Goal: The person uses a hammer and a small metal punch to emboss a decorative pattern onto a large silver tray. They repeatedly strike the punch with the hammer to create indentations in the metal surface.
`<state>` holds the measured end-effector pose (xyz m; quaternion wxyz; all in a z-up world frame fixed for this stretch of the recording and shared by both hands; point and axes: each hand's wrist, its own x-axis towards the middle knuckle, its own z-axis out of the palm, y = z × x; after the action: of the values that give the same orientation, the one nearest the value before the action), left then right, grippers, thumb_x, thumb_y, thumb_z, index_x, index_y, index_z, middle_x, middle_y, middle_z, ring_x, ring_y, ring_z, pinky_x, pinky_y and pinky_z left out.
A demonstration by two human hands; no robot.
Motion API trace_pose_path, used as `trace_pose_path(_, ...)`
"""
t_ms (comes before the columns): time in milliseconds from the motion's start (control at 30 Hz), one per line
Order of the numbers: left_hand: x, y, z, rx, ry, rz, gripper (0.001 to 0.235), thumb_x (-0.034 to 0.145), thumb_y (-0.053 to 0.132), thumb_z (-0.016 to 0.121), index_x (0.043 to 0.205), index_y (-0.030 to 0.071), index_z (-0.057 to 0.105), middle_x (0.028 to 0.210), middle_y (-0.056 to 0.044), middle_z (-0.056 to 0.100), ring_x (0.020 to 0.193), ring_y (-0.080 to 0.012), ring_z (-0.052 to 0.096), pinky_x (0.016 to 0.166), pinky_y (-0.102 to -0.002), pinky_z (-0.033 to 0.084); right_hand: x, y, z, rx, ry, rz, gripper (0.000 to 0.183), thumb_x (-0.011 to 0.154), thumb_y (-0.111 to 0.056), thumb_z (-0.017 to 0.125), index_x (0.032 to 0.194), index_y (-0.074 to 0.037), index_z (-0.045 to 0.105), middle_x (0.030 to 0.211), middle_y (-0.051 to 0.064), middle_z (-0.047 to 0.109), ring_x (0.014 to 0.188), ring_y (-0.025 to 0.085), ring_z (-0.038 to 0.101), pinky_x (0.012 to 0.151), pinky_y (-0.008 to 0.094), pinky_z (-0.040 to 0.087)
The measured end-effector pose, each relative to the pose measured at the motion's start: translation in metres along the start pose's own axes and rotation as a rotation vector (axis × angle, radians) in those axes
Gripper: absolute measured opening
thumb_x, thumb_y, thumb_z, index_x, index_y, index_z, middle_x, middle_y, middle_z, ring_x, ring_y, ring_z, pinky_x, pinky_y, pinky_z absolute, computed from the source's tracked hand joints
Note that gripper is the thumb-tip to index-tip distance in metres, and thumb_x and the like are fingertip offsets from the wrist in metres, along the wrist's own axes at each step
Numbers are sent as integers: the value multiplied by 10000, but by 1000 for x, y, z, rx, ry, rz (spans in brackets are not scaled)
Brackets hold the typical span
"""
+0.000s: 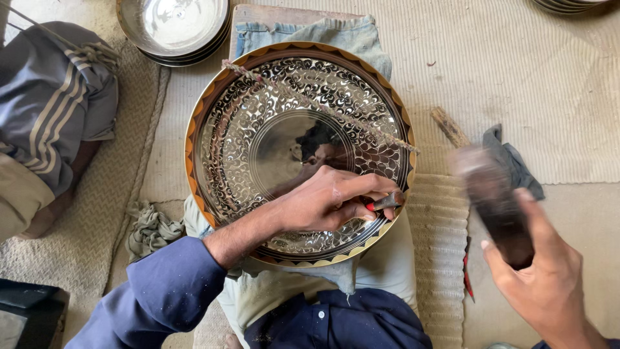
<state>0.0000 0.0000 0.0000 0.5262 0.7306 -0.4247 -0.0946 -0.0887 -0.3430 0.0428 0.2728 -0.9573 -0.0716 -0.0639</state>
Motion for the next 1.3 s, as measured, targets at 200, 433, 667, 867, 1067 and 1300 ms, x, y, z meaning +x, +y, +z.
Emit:
trace_pose_path(200, 2, 1, 1, -217, 125, 5, 473, 1001, 22, 703, 1428, 115, 522, 1187, -41, 772, 1166, -195, 775, 983, -340, 664, -14, -4, 33, -55, 72, -128, 806, 705, -64, 805, 1432, 39, 471, 1021, 241, 691, 887, 280, 708, 736, 364, 565)
trace_pose_path(433, 16, -1, -3, -99, 34, -6, 482, 918, 92, 769, 1362, 127, 586, 1157, -16, 777, 1084, -183, 781, 876, -335, 648, -79, 2, 136, 547, 241, 101, 385, 839, 44, 789, 1131, -59, 559, 904, 119, 665, 736, 151, 646, 691, 264, 527)
trace_pose_path(667, 29, -6, -11, -130, -161, 84, 460, 951, 168, 744, 1395, 164, 625, 1196, 25, 782, 1093, -176, 785, 889, -348, 634, -108, 13, 121, 701, 276, 330, 701, 860, 4, 755, 1443, 29, 366, 888, 86, 663, 718, 128, 655, 686, 271, 557)
trace_pose_path(867, 29, -11, -9, -142, -183, 115, 446, 955, 152, 743, 1388, 171, 637, 1218, 15, 776, 1057, -170, 791, 874, -349, 632, -100, 5, 78, 467, 496, 192, 849, 851, 38, 790, 1533, 46, 284, 978, 120, 645, 757, 145, 646, 734, 276, 554)
trace_pose_path(1067, 29, -14, -7, -132, -203, 99, 481, 946, 148, 735, 1412, 185, 621, 1197, 23, 785, 1046, -158, 791, 848, -339, 634, -101, -15, 45, 477, 509, 245, 276, 998, 105, 717, 1111, 30, 476, 945, 119, 633, 823, 167, 687, 864, 304, 603)
trace_pose_path(1300, 28, -10, -10, -151, -213, 99, 480, 964, 125, 729, 1423, 189, 605, 1171, 46, 793, 1049, -143, 791, 856, -335, 633, -62, -14, 43, 27, 301, -76, 685, 798, 28, 768, 1414, -43, 478, 926, 95, 686, 816, 227, 696, 727, 366, 559)
